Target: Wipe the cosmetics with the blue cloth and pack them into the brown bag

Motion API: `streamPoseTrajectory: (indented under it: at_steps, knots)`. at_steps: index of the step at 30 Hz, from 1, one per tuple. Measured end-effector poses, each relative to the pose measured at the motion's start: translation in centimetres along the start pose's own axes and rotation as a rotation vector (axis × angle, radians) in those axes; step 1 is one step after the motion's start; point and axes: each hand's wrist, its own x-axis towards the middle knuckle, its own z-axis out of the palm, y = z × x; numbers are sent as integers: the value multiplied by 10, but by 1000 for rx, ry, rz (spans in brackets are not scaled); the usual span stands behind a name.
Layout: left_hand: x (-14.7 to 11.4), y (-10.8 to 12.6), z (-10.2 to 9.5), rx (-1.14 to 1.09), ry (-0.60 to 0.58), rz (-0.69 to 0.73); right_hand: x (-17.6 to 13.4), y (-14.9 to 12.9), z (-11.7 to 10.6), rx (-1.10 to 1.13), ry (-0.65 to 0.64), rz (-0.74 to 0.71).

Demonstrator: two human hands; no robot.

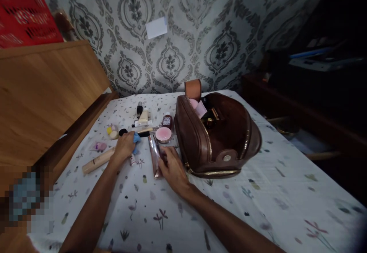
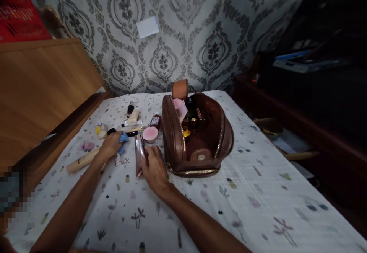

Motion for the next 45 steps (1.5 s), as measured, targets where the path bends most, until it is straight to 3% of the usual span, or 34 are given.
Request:
streamPoseTrajectory:
  at_steps: [7,12,14,18,22,24,28,30,33,36,45]
  knots:
    - [-6,-8,-5,-124,46,53,4,3,0,61,-19,1]
    - [-12,-19,-21,-330,57,82,5,0,-3,118,-18,32]
    - [-15,-20,-29,-481,-15,113,5,-3,-4,154,5,63]
    - [-20,-13,-42,-870,-284,193,5,-7,-6,258,33,135]
    - [-22,-3,-45,-877,-383,290,7,-6,-4,431,-10,203]
    - [-22,1,-44,-847,-350,307,8,-5,-3,484,1,219]
    - [-27,15,-36,-693,-13,388,9,-4,-1,511,51,212]
    - [-32,29,-32,-577,70,497,9,-4,-1,518,41,216]
    - [-40,51,-27,-431,15,626,8,-4,-1,514,30,196]
    - [-41,59,-26,-368,-34,645,7,-4,-1,499,24,171]
    - [-23,14,-32,-511,-10,503,6,-5,-1,484,95,167]
